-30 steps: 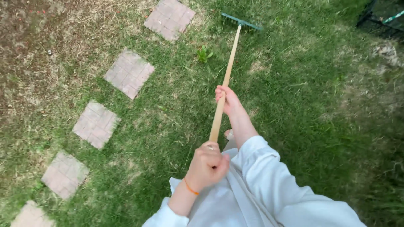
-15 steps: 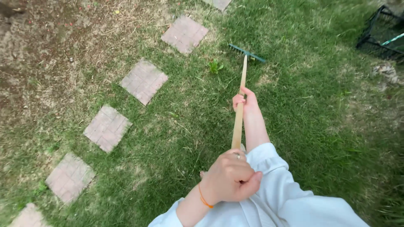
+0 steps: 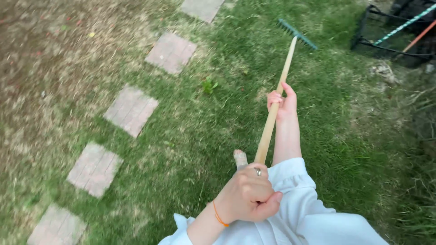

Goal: Raking grass in a garden.

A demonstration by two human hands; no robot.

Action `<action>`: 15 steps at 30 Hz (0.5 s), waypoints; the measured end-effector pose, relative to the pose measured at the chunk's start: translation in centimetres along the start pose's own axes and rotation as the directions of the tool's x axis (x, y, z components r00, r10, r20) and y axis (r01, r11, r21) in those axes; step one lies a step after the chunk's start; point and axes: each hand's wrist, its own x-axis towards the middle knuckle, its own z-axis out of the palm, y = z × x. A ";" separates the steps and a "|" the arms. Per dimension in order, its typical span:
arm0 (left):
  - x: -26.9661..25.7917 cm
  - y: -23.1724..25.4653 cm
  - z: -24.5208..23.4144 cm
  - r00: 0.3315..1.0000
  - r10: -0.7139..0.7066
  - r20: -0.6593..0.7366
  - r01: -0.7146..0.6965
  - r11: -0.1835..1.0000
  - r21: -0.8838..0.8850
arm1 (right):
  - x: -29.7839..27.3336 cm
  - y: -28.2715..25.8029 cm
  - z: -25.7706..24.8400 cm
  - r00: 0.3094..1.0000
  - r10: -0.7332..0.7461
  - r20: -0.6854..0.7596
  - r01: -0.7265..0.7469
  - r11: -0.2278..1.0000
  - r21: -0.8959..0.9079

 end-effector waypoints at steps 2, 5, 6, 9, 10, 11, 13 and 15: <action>2.6 -2.5 0.3 0.999 0.009 0.036 -0.009 1.000 -0.010 | 0.6 -3.5 0.8 0.998 -0.050 0.042 0.048 0.998 0.040; 7.3 -6.2 1.0 0.995 0.039 0.087 -0.036 0.999 -0.040 | 1.0 -8.9 2.0 0.978 -0.182 0.105 0.174 0.982 0.077; 9.1 -7.3 1.3 0.992 0.062 0.111 -0.056 0.997 -0.060 | 1.1 -10.9 2.3 0.970 -0.203 0.137 0.188 0.976 0.114; 13.4 -10.5 3.1 0.979 0.099 0.176 -0.079 0.990 -0.121 | 0.5 -16.5 2.1 0.955 -0.230 0.185 0.198 0.965 0.174; 14.7 -11.5 3.8 0.972 0.116 0.205 -0.088 0.986 -0.141 | 0.2 -18.2 1.9 0.953 -0.216 0.213 0.178 0.967 0.184; 15.0 -13.3 4.6 0.968 0.119 0.221 -0.084 0.984 -0.159 | 0.6 -19.5 1.1 0.949 -0.238 0.206 0.197 0.960 0.198; 15.1 -16.9 6.2 0.961 0.089 0.263 -0.046 0.985 -0.164 | 1.0 -21.8 -0.9 0.944 -0.319 0.081 0.302 0.937 0.174; 14.6 -21.4 7.5 0.956 0.076 0.283 -0.036 0.989 -0.145 | 1.8 -21.8 -3.0 0.904 -0.422 -0.069 0.424 0.906 0.018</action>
